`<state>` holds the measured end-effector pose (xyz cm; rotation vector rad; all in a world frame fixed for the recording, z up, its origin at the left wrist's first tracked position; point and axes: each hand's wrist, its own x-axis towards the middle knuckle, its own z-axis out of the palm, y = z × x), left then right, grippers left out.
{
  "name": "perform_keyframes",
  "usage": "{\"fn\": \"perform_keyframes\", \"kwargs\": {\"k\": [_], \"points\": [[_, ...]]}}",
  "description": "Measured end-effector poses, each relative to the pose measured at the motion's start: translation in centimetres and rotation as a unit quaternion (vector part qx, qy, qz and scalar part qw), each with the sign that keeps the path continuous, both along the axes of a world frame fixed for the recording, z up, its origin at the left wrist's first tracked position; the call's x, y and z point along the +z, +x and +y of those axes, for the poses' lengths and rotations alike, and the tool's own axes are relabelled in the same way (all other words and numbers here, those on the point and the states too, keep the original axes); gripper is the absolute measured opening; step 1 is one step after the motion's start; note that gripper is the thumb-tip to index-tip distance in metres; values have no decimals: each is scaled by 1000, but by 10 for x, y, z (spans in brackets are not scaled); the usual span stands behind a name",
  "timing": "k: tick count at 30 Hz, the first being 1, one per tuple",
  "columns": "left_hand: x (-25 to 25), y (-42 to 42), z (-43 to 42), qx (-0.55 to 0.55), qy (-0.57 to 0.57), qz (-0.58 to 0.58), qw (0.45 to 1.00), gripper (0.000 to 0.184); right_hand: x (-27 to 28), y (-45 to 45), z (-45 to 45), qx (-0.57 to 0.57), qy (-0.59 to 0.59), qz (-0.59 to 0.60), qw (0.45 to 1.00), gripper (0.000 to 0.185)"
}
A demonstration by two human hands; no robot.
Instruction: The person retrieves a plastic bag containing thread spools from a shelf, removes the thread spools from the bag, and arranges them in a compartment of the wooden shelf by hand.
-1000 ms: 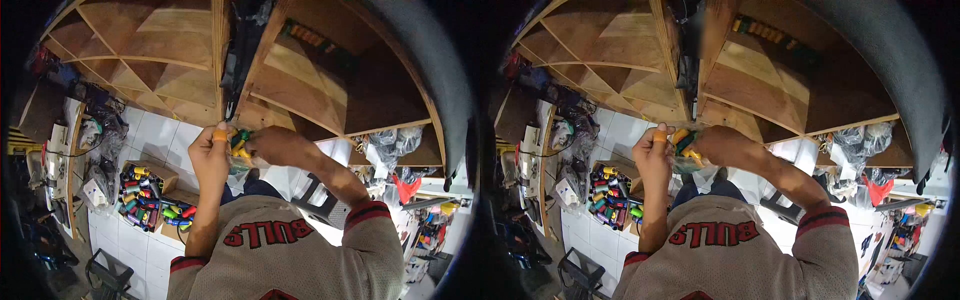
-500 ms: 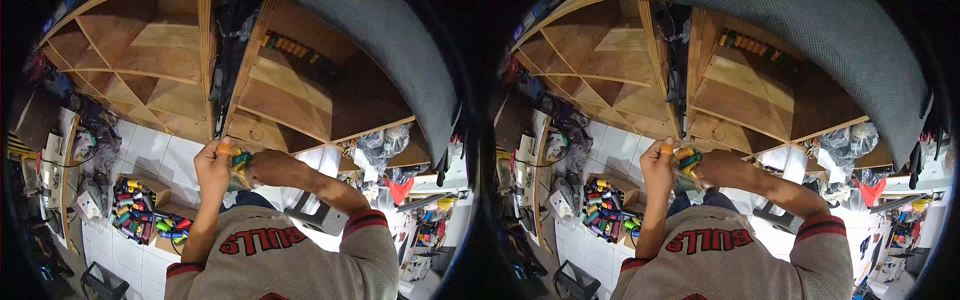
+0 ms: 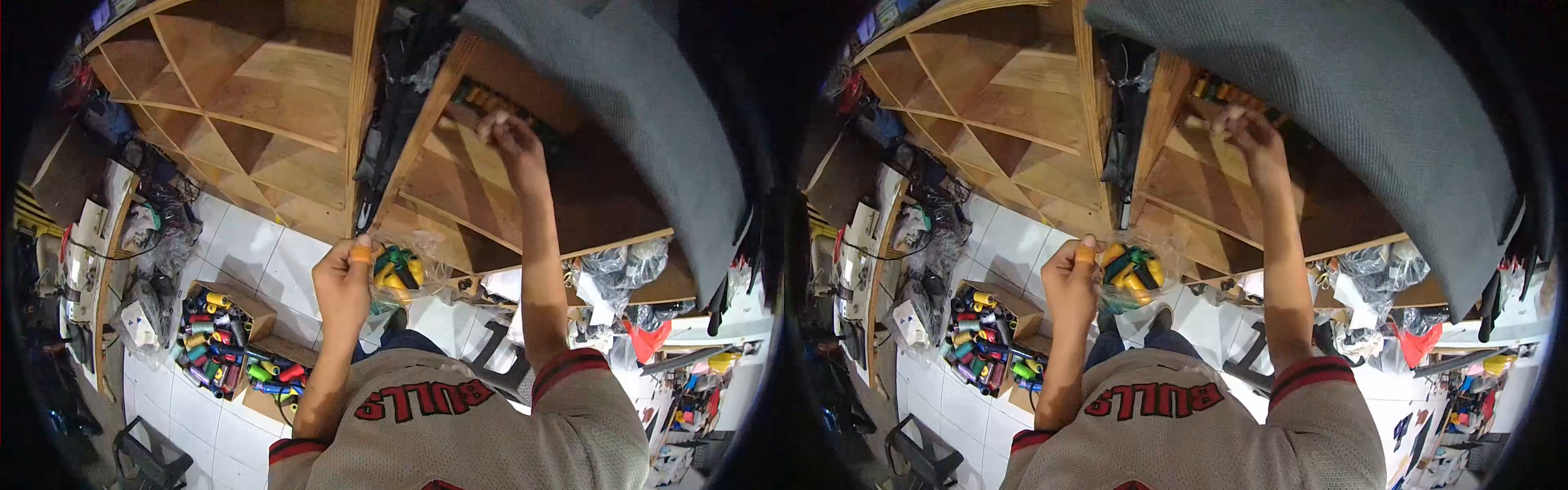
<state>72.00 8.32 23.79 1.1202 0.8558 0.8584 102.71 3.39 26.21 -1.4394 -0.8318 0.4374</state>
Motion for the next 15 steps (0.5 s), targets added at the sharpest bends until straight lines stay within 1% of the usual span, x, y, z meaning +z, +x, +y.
{"fn": "perform_keyframes", "kwargs": {"k": [1, 2, 4, 5, 6, 7, 8, 9, 10, 11, 13, 14, 15], "points": [[0, -1, 1, 1, 8, 12, 1000, 26, -3, 13, 15, -84, -3, -8, 996, 33], [0, -1, 2, 0, 16, 23, 1000, 26, -15, 32, 29, -135, -48, -71, 987, 35], [-3, 0, 3, 9, 17, 16, 1000, 26, -54, 79, 55, -232, -137, -197, 943, 40], [-3, -1, 4, 10, 19, 22, 1000, 26, -67, 98, 66, -259, -152, -330, 895, 37], [-3, -1, 6, 11, 22, 28, 999, 26, -79, 115, 77, -281, -162, -457, 828, 33], [-4, -1, 6, 12, 14, 20, 1000, 26, -98, 142, 90, -385, -285, -621, 620, 33], [-5, -1, 7, 13, 8, 12, 1000, 25, -118, 169, 103, -496, -368, -706, 347, 32], [-7, -3, 7, 14, 0, 6, 1000, 25, -121, 170, 111, -498, -369, -716, 322, 32], [-8, -4, 7, 13, -8, 1, 1000, 24, -125, 171, 116, -482, -370, -713, 349, 31], [-5, -5, 8, 14, -13, -16, 1000, 24, -128, 173, 121, -468, -356, -694, 415, 31], [3, -7, 9, 17, -7, 12, 1000, 25, -126, 167, 127, -436, -312, -649, 540, 30], [4, -8, 9, 20, -3, 25, 999, 25, -123, 164, 130, -425, -304, -639, 564, 29], [2, -10, 10, 13, 24, 50, 998, 27, -123, 163, 131, -419, -298, -630, 581, 29]]}}
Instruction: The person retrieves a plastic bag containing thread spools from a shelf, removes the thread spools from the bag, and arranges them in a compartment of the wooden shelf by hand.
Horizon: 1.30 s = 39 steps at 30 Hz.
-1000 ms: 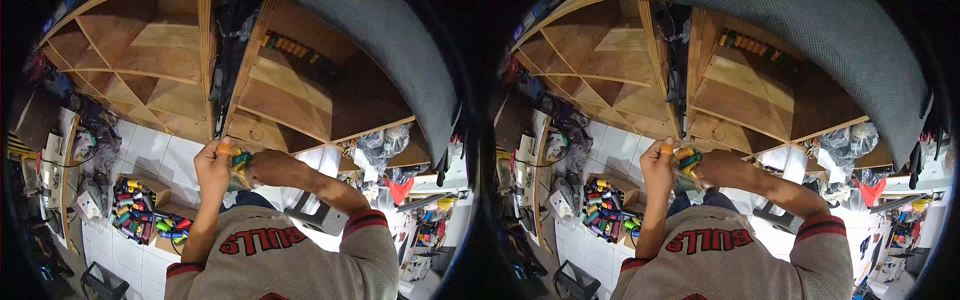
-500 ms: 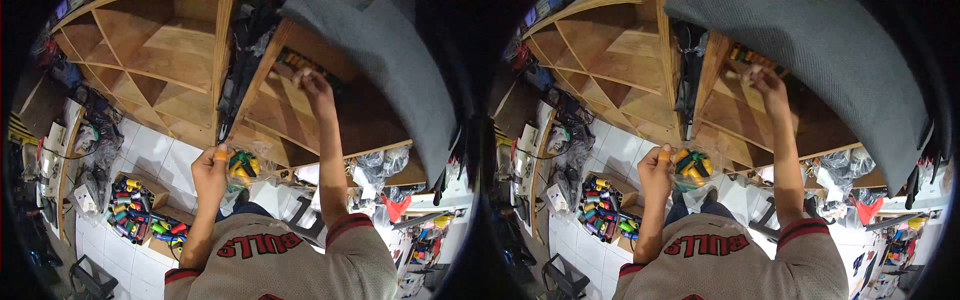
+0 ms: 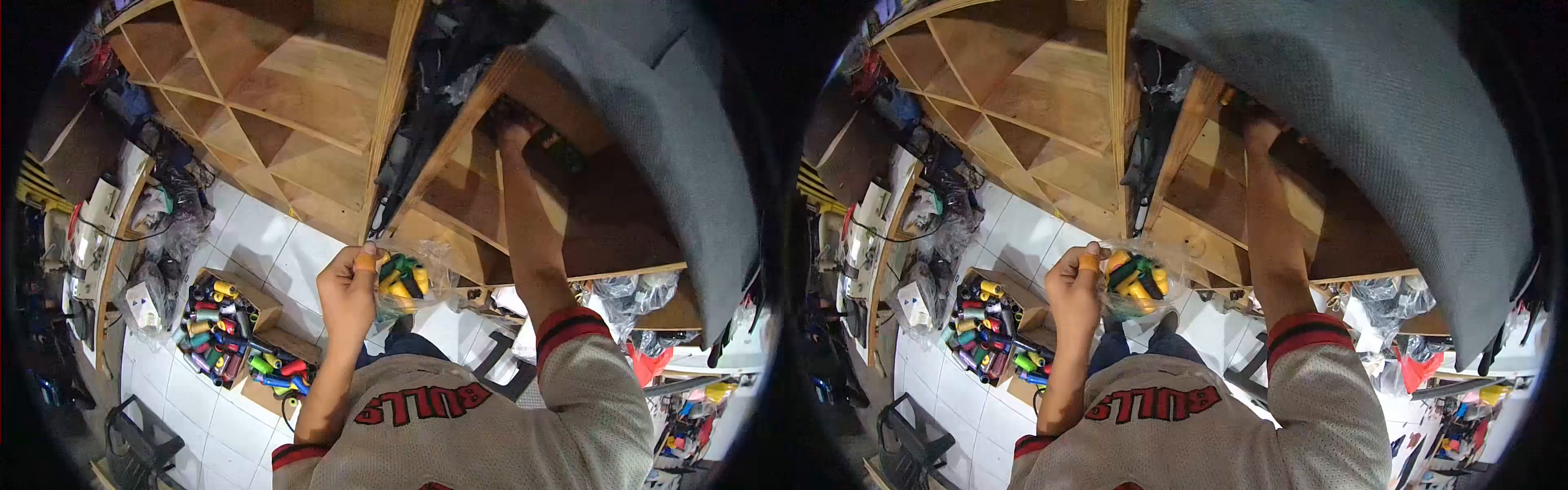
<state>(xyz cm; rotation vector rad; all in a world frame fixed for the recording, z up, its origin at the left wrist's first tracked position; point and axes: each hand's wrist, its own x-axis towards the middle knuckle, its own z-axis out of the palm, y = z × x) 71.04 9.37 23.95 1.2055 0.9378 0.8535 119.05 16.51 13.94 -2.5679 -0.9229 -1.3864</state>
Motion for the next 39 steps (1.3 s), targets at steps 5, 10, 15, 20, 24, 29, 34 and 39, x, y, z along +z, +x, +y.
{"fn": "perform_keyframes", "kwargs": {"k": [5, 10, 15, 20, 24, 29, 34, 39], "points": [[-1, -2, 0, 4, -15, -10, 1000, 26, 4, -3, 5, 44, 29, 61, 997, 26], [-8, -3, -2, 6, -22, -32, 999, 23, 7, -13, -1, 109, 80, 134, 982, 24], [-6, -7, -3, 5, -21, -31, 999, 26, 23, -56, -29, 174, 210, 371, 888, 23], [-1, -11, -2, -2, -3, -55, 998, 25, 125, -198, -107, 343, 246, 792, 441, 17], [8, -9, -6, -12, 10, -37, 999, 27, 141, -284, -152, 442, -117, 827, 327, 25], [6, -9, -7, -50, 0, -45, 998, 28, 97, -347, -151, 479, -248, 540, 646, 29], [2, -7, -15, -69, -19, -40, 997, 27, 79, -371, -163, 330, -352, 420, 769, 23], [4, -4, -21, -63, 1, -23, 998, 27, 72, -359, -176, 418, -293, 494, 704, 23]]}}
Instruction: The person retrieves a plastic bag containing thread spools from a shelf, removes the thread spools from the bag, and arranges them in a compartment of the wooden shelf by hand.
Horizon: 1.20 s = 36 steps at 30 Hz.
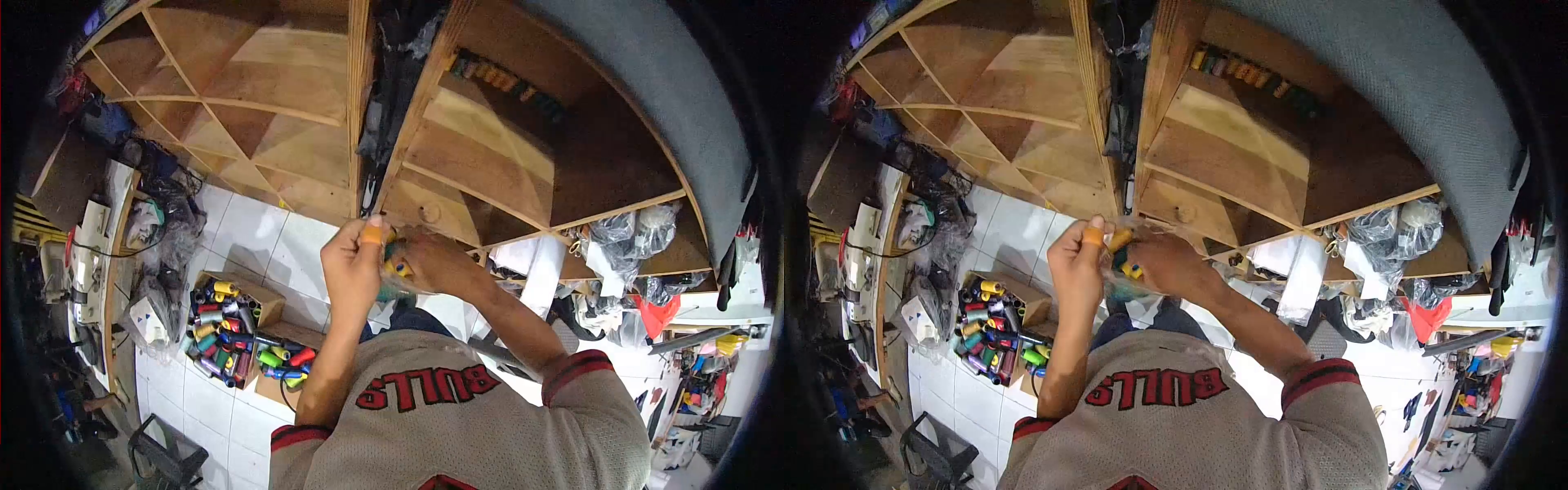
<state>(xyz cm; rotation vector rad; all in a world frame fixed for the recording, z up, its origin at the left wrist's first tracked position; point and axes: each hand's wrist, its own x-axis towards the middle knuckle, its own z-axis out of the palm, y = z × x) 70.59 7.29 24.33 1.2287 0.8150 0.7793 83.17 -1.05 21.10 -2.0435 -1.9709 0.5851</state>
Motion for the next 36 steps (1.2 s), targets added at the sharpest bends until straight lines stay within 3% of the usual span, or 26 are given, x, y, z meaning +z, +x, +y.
{"fn": "perform_keyframes", "kwargs": {"k": [1, 4, 5, 8, 10, 12, 14, 18, 19, 21, 23, 24, 26, 28, 30, 32, 33, 35, 36], "points": [[1, 0, 0, -5, 0, -2, 1000, 27, 7, 4, -2, 12, 31, 26, 999, 25], [-1, 3, -5, -23, -7, -6, 1000, 27, 31, 18, -5, -22, -46, 208, 977, 32], [-11, 6, -5, -14, 21, -27, 999, 26, 51, 20, -6, -81, -114, 240, 961, 31], [-5, 9, -8, -32, -35, -40, 998, 27, 66, 40, -18, -179, -20, 514, 838, 28], [-6, 11, -8, -24, -8, -35, 999, 27, 62, 60, -18, -138, 172, 508, 833, 36], [-7, 14, -8, -16, -18, -53, 998, 28, 64, 88, -15, -272, 200, 521, 784, 41], [-4, 16, -8, -21, -18, -41, 999, 28, 65, 121, 0, -295, 266, 574, 716, 40], [-4, 21, -8, -13, 25, -5, 1000, 27, 42, 200, 42, -405, 335, 511, 680, 35], [-5, 21, -8, -12, -12, -8, 1000, 27, 31, 220, 53, -428, 348, 492, 673, 35], [-4, 20, -6, -22, -31, -7, 999, 27, 5, 262, 66, -426, 363, 236, 795, 35], [-8, 17, -5, -10, -62, -10, 998, 27, -18, 292, 85, -332, 384, 236, 829, 35], [-11, 15, -3, -1, -39, -6, 999, 27, -25, 305, 97, -248, 399, 365, 804, 35], [-14, 13, -1, 12, 5, 4, 1000, 28, -37, 332, 115, -71, 396, 592, 699, 36], [-12, 11, 1, 25, -9, 14, 1000, 28, -59, 364, 127, 77, 367, 764, 526, 40], [-12, 9, 3, 33, -25, 8, 999, 28, -92, 400, 143, 172, 323, 879, 307, 45], [-10, 6, 5, 38, -20, 10, 999, 27, -124, 433, 158, 180, 341, 888, 250, 45], [-12, 6, 6, 45, -17, 11, 999, 27, -126, 434, 164, 156, 380, 857, 311, 43], [-30, 11, 7, 77, 9, -39, 996, 26, -130, 436, 166, 177, 396, 852, 294, 45], [-26, 10, 8, 69, -18, -29, 997, 26, -103, 404, 161, 222, 371, 876, 216, 50]]}}
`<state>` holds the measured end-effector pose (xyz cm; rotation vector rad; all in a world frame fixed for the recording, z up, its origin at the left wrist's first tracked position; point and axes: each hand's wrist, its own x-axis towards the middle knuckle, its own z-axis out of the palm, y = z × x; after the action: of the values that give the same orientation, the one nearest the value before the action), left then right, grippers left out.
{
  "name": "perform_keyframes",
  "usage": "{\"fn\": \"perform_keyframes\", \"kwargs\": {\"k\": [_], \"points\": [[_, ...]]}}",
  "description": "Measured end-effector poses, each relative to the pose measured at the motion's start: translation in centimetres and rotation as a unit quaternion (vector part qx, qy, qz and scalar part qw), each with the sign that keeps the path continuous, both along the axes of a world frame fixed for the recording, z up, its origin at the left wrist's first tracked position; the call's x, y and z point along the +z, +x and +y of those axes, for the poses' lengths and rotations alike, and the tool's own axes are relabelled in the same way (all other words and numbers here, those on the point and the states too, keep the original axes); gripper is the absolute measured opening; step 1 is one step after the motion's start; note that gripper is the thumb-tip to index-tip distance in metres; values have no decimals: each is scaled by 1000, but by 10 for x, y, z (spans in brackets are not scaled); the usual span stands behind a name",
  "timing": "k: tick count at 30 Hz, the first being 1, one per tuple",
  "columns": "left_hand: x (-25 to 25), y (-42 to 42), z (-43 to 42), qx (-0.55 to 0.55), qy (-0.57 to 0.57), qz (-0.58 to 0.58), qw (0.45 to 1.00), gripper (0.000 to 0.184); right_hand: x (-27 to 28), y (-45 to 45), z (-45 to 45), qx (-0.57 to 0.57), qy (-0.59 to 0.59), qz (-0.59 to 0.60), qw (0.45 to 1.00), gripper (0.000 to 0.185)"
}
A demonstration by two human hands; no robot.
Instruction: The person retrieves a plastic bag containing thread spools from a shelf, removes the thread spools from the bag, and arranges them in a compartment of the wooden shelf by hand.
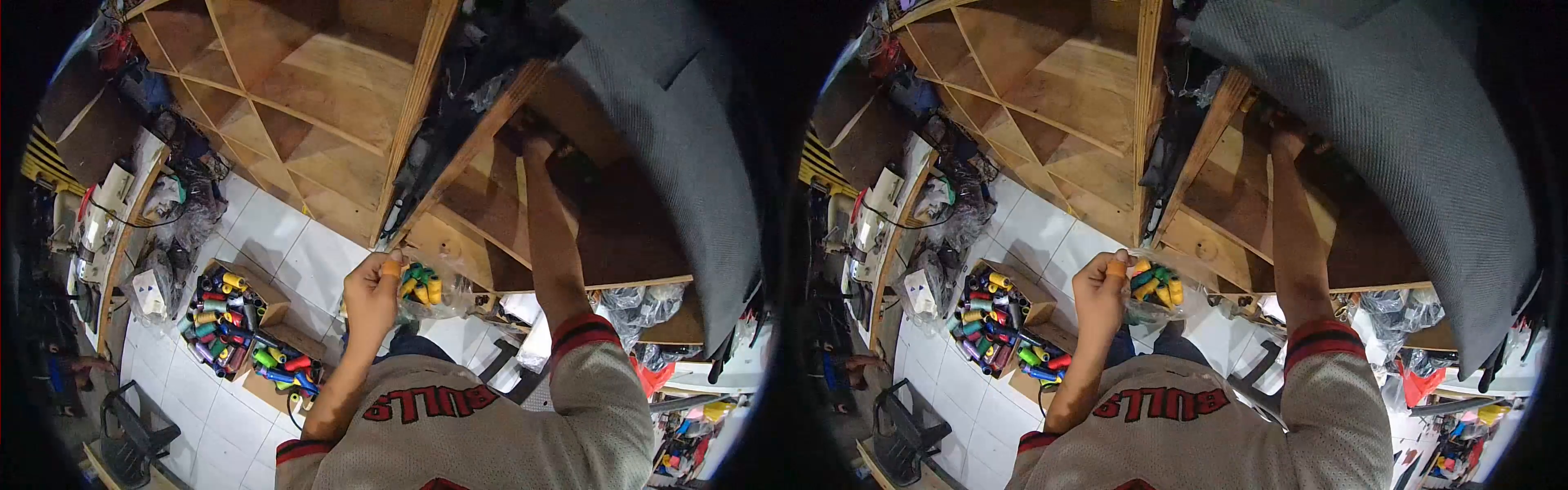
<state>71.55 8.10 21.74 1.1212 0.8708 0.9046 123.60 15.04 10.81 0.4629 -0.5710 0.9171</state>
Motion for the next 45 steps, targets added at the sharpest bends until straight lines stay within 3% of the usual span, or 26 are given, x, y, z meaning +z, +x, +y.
{"fn": "perform_keyframes", "kwargs": {"k": [2, 4, 6, 9, 10, 11, 12, 13, 19, 21, 23, 25, 27, 29, 32, 35, 38, 39, 42, 43, 45], "points": [[11, -5, 4, -17, -55, 17, 998, 25, 31, -36, -9, 72, 44, -14, 996, 53], [4, -5, 7, 0, -20, 14, 1000, 25, 37, -43, -11, 102, 19, -144, 984, 52], [0, -5, 8, 13, -21, -17, 1000, 25, 29, -32, -9, 193, 39, -28, 980, 47], [7, -9, 10, 5, -10, 33, 999, 26, 6, 1, -5, 318, 70, 149, 934, 41], [9, -10, 11, -4, -14, 44, 999, 26, 2, 2, -7, 427, 190, 272, 841, 41], [5, -10, 10, 0, -12, 25, 1000, 27, -3, 2, -8, 529, 297, 366, 706, 40], [4, -9, 9, -1, -19, 24, 1000, 27, 19, -28, -8, 629, 470, 470, 403, 40], [3, -9, 9, -1, -25, 22, 999, 28, 41, -54, -12, 639, 577, 506, 43, 41], [11, -15, 10, -8, -35, 40, 999, 27, 104, -147, -60, 452, 673, 536, -235, 33], [11, -15, 11, -12, -50, 28, 998, 26, 151, -225, -86, 217, 601, 529, -559, 24], [17, -15, 12, -17, -24, 53, 998, 25, 185, -279, -108, 24, 519, 651, -554, 25], [15, -15, 14, -20, -17, 28, 999, 25, 184, -328, -114, 14, 382, 771, -510, 21], [18, -17, 12, -33, -15, 15, 999, 24, 176, -372, -112, 106, 291, 873, -376, 17], [17, -16, 14, -24, 25, 21, 999, 24, 133, -397, -113, 264, 282, 853, -350, 16], [23, -20, 17, -46, -6, 27, 999, 23, 104, -417, -111, 333, 244, 894, -172, 16], [25, -22, 16, -47, 38, 30, 998, 23, 98, -431, -106, 272, 325, 893, -150, 16], [22, -24, 18, -47, -44, -22, 998, 24, 114, -442, -102, 294, 352, 885, -87, 16], [25, -25, 18, -39, -2, 44, 998, 23, 104, -440, -102, 318, 318, 889, -89, 17], [21, -24, 14, -48, -41, 16, 998, 24, 90, -447, -111, 315, 396, 857, -100, 19], [15, -23, 15, -35, 10, 10, 999, 25, 88, -442, -115, 368, 341, 852, -149, 21], [20, -24, 15, -40, -5, 23, 999, 25, 99, -442, -121, 365, 314, 866, -135, 22]]}}
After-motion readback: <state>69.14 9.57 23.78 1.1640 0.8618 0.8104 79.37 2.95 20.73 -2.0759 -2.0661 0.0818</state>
